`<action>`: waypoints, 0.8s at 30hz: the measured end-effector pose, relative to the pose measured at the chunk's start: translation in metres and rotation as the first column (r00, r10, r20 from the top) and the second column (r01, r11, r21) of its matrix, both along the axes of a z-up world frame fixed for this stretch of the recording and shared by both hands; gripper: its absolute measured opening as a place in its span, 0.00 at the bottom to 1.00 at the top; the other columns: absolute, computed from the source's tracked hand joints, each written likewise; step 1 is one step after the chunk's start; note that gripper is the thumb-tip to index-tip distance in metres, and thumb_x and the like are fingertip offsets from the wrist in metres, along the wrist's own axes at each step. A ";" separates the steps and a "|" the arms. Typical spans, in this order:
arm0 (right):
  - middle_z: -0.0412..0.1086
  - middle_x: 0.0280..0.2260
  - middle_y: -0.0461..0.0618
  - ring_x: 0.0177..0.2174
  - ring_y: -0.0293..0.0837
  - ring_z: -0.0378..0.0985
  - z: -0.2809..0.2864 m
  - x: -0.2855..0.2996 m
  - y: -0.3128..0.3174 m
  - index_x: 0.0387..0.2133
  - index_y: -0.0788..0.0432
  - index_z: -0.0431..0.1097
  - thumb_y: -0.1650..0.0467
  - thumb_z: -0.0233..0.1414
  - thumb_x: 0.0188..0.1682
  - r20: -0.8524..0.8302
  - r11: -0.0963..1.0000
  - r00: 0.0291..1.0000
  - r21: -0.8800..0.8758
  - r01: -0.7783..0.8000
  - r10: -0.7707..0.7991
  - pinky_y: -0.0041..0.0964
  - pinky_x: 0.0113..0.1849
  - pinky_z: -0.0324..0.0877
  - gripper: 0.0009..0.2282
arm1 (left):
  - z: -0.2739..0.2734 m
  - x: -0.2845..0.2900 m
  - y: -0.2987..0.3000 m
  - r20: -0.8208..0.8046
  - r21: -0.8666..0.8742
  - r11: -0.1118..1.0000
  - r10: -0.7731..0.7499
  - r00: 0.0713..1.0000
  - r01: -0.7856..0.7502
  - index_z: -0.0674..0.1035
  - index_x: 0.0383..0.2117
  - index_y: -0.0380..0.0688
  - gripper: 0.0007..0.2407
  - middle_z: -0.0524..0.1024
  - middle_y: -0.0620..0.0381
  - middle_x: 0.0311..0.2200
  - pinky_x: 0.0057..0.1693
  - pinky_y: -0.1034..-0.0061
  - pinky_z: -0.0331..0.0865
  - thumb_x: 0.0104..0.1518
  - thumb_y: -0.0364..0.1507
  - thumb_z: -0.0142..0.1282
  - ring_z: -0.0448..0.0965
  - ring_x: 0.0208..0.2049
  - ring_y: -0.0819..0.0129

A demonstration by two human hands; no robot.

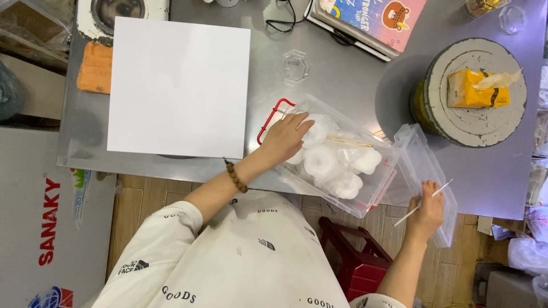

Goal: Punching circular shapes out of white paper using a craft hole puncher.

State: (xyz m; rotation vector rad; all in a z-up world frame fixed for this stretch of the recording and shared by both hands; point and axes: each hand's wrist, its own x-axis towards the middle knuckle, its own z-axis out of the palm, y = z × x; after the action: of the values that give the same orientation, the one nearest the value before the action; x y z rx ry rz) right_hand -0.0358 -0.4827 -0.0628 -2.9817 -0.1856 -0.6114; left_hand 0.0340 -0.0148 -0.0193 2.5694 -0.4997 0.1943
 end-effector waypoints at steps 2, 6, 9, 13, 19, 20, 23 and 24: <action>0.74 0.57 0.56 0.60 0.55 0.74 -0.009 0.019 0.005 0.51 0.58 0.72 0.80 0.59 0.54 0.003 1.000 1.000 0.000 0.006 -0.006 0.51 0.59 0.68 0.14 | -0.007 0.018 -0.007 0.035 0.011 1.000 -0.025 0.999 0.024 0.74 0.54 0.38 0.27 0.72 0.47 0.56 0.54 0.66 0.72 0.42 0.24 0.66 0.73 0.54 0.54; 0.72 0.58 0.57 0.62 0.57 0.70 -0.014 0.046 0.007 0.53 0.59 0.71 0.80 0.63 0.45 -0.028 0.996 0.996 0.031 0.090 -0.089 0.58 0.64 0.59 0.22 | -0.007 0.040 -0.015 -0.027 0.069 0.987 -0.145 0.989 0.147 0.70 0.58 0.35 0.35 0.72 0.48 0.49 0.55 0.62 0.67 0.36 0.24 0.69 0.73 0.50 0.54; 0.69 0.61 0.58 0.64 0.59 0.64 -0.015 0.055 -0.001 0.58 0.61 0.70 0.80 0.65 0.40 -0.088 0.976 0.978 0.092 0.196 -0.189 0.60 0.65 0.52 0.28 | -0.019 0.051 -0.017 -0.115 0.093 0.974 -0.194 0.974 0.205 0.71 0.57 0.38 0.32 0.71 0.49 0.44 0.54 0.63 0.68 0.39 0.24 0.69 0.74 0.46 0.55; 0.67 0.62 0.61 0.64 0.61 0.61 -0.021 0.059 -0.020 0.60 0.64 0.68 0.79 0.66 0.39 -0.130 0.950 0.950 0.094 0.297 -0.284 0.61 0.64 0.48 0.31 | 0.006 0.044 0.001 -0.160 -0.061 0.983 -0.182 0.970 0.174 0.73 0.53 0.41 0.27 0.70 0.50 0.45 0.47 0.65 0.73 0.42 0.23 0.68 0.76 0.42 0.57; 0.65 0.63 0.64 0.64 0.62 0.60 -0.067 0.043 -0.060 0.59 0.67 0.65 0.73 0.68 0.41 -0.237 0.944 0.919 0.024 0.330 -0.315 0.62 0.62 0.50 0.31 | 0.047 0.014 0.113 -0.147 -0.282 0.912 0.267 0.952 -0.299 0.72 0.57 0.42 0.28 0.72 0.48 0.56 0.55 0.66 0.76 0.49 0.31 0.71 0.79 0.51 0.54; 0.64 0.63 0.65 0.64 0.62 0.60 -0.073 0.041 -0.059 0.60 0.67 0.64 0.72 0.68 0.41 -0.267 0.940 0.906 0.007 0.342 -0.328 0.63 0.62 0.50 0.32 | 0.038 0.010 0.138 -0.120 -0.192 0.888 0.401 0.908 -0.417 0.71 0.58 0.40 0.29 0.73 0.45 0.56 0.56 0.63 0.74 0.50 0.34 0.72 0.78 0.53 0.52; 0.62 0.64 0.67 0.63 0.64 0.59 -0.090 0.037 -0.058 0.63 0.68 0.61 0.71 0.69 0.41 -0.297 0.932 0.889 -0.014 0.362 -0.349 0.65 0.61 0.50 0.35 | 0.036 -0.003 0.181 -0.180 -0.105 0.799 0.571 0.801 -0.593 0.70 0.59 0.39 0.31 0.74 0.43 0.56 0.58 0.62 0.72 0.51 0.38 0.73 0.77 0.55 0.51; 0.60 0.64 0.69 0.63 0.65 0.58 -0.095 0.037 -0.059 0.65 0.69 0.59 0.70 0.69 0.41 -0.292 0.926 0.884 -0.017 0.377 -0.365 0.66 0.61 0.49 0.38 | 0.039 -0.006 0.189 -0.276 -0.105 0.755 0.603 0.749 -0.647 0.71 0.59 0.41 0.31 0.74 0.44 0.55 0.57 0.62 0.73 0.50 0.39 0.72 0.77 0.55 0.53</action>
State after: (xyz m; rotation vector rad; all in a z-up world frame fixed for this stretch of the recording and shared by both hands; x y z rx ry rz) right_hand 0.0007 -0.5413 -0.1573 -3.0358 0.4254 -0.1891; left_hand 0.0278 0.1744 0.0200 2.4235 0.4782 0.1655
